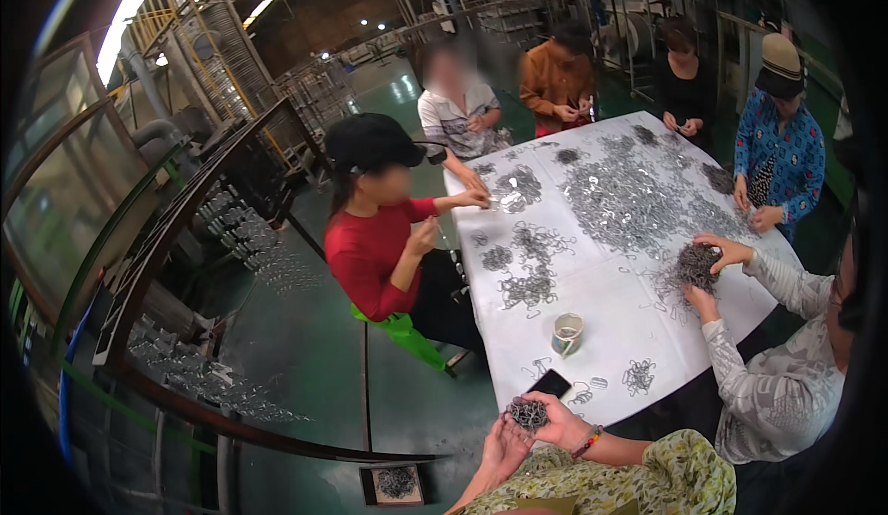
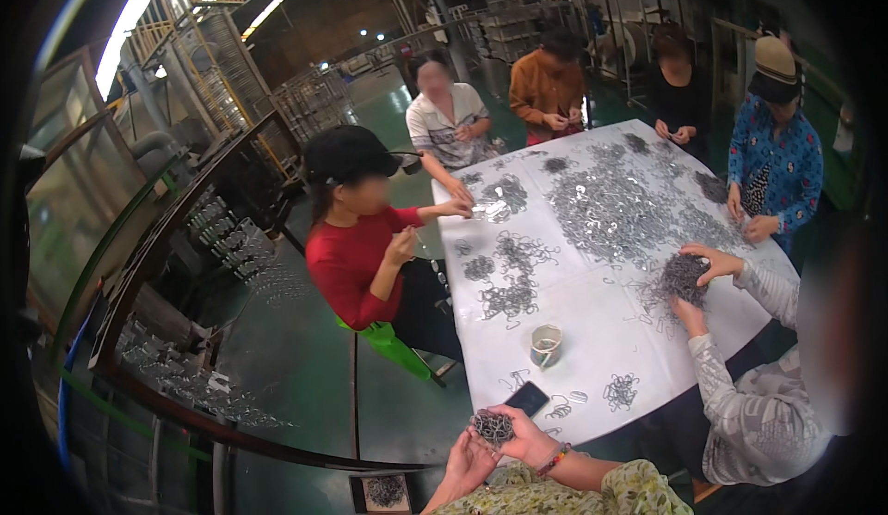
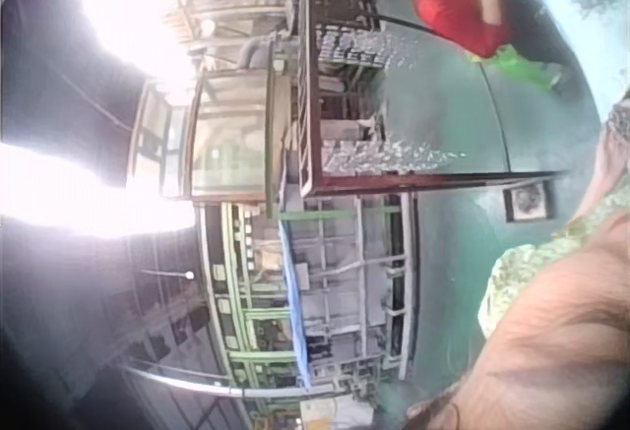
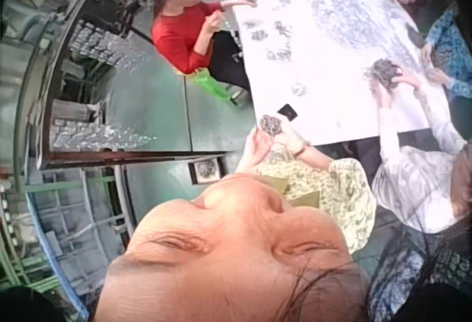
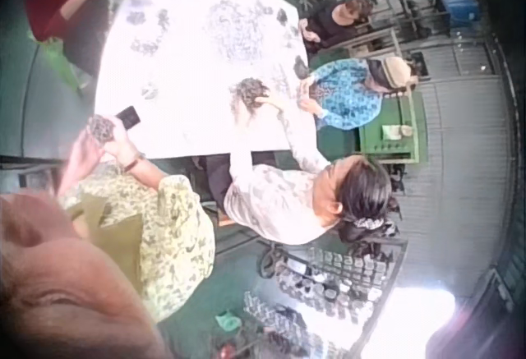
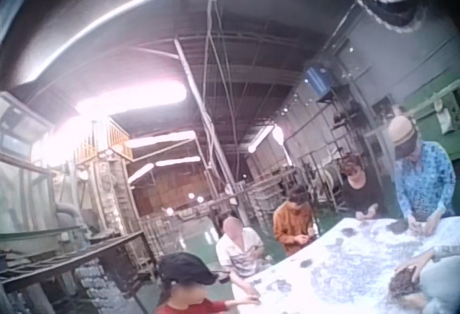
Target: The person sits at a table with several others and sorts small metal clips or fasteners by hand. They gather clips into piles, separate them, and occasionally place them into a small container. The task is repetitive and involves fine hand movements to handle the small items.
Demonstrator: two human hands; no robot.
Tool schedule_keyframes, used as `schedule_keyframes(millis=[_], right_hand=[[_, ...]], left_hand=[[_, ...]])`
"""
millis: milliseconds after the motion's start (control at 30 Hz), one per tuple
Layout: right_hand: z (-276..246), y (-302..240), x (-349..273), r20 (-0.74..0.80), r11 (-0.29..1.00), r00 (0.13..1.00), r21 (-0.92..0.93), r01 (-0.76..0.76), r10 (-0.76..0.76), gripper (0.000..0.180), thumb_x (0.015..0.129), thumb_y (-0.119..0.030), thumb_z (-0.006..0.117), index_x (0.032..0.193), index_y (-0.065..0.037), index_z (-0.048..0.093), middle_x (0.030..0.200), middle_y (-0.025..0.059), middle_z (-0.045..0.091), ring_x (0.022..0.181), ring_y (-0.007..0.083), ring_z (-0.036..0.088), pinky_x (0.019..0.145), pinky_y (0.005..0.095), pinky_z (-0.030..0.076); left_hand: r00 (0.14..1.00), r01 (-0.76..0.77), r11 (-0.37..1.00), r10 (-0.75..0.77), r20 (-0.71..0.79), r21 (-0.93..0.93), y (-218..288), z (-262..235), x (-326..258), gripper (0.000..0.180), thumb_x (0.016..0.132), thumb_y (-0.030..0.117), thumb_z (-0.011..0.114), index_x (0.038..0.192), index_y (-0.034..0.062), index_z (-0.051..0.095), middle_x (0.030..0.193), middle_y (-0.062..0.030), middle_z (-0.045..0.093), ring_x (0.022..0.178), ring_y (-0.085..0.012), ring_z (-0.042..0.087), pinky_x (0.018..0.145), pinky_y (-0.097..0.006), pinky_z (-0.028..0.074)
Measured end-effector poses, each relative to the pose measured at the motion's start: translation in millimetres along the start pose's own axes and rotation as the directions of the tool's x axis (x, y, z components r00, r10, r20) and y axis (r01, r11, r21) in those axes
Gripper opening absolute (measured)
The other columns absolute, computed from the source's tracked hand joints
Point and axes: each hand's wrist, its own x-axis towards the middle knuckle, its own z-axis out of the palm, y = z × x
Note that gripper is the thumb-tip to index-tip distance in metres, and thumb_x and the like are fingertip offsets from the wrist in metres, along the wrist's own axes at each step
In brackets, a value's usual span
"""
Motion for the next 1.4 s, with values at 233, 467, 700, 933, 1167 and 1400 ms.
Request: schedule_keyframes(millis=[233, 467, 700, 933, 1167, 1400], right_hand=[[3.4, -36.9, -26.6, -0.038, 0.998, 0.997, -0.002, 0.064, -0.064, 0.019, 0.090, -0.014, 0.055, 0.093, 0.003, 0.063, 0.094, 0.0167, 0.068, 0.089, 0.0296, 0.066, 0.083, 0.0417, 0.056], [8.6, -65.0, -38.6, 0.048, 0.998, 0.997, 0.031, 0.060, -0.062, 0.017, 0.091, -0.011, 0.055, 0.098, 0.001, 0.062, 0.097, 0.0159, 0.068, 0.092, 0.0301, 0.066, 0.085, 0.0457, 0.055], [-11.1, -82.2, -41.5, -0.032, 0.998, 0.999, -0.056, 0.043, -0.044, 0.015, 0.092, -0.017, 0.055, 0.102, -0.007, 0.062, 0.096, 0.0095, 0.068, 0.088, 0.0230, 0.067, 0.078, 0.0431, 0.056], [-31.3, -110.1, -60.7, -0.093, 0.989, 0.985, -0.057, 0.137, -0.142, 0.016, 0.091, -0.022, 0.056, 0.094, -0.010, 0.065, 0.091, 0.0063, 0.070, 0.081, 0.0226, 0.069, 0.068, 0.0394, 0.058], [-5.8, -134.6, -77.3, -0.136, 0.992, 0.985, 0.049, 0.112, -0.104, 0.020, 0.092, -0.021, 0.053, 0.094, -0.004, 0.063, 0.086, 0.0135, 0.066, 0.078, 0.0265, 0.064, 0.065, 0.0371, 0.054], [25.0, -140.1, -77.6, -0.038, 0.916, 0.929, -0.187, 0.354, -0.367, 0.019, 0.093, -0.016, 0.056, 0.092, 0.002, 0.063, 0.082, 0.0126, 0.066, 0.076, 0.0239, 0.066, 0.066, 0.0339, 0.055]], left_hand=[[0.995, 0.006, 1.000, -0.005, 0.096, -0.010, -23.8, 1.5, 54.3, 0.029, 0.101, 0.038, 0.037, 0.100, 0.0181, 0.059, 0.105, -0.0029, 0.065, 0.092, -0.0199, 0.060, 0.078, -0.034, 0.045], [0.987, -0.154, 0.973, 0.158, -0.013, 0.174, -42.1, 59.1, 70.5, 0.046, 0.101, 0.037, 0.034, 0.124, 0.0036, 0.054, 0.123, -0.0126, 0.060, 0.118, -0.0251, 0.053, 0.105, -0.041, 0.039], [0.852, -0.431, 0.509, 0.502, 0.150, 0.745, -60.3, 101.3, 72.9, 0.041, 0.102, 0.026, 0.038, 0.120, -0.0052, 0.058, 0.121, -0.0165, 0.060, 0.115, -0.0223, 0.054, 0.102, -0.034, 0.039], [0.878, -0.419, 0.362, 0.394, 0.271, 0.833, -84.6, 127.6, 84.2, 0.033, 0.101, 0.017, 0.042, 0.122, -0.0023, 0.059, 0.124, -0.0129, 0.060, 0.112, -0.0178, 0.055, 0.097, -0.027, 0.041], [0.921, -0.374, 0.908, 0.388, -0.042, 0.188, -113.5, 122.2, 107.5, 0.052, 0.098, 0.039, 0.041, 0.131, -0.0011, 0.048, 0.131, -0.0147, 0.055, 0.116, -0.0223, 0.053, 0.100, -0.034, 0.042], [0.962, -0.262, 0.949, 0.242, -0.124, -0.176, -131.8, 134.6, 106.3, 0.048, 0.096, 0.043, 0.045, 0.129, 0.0090, 0.054, 0.125, -0.0098, 0.059, 0.119, -0.0243, 0.052, 0.106, -0.039, 0.037]])
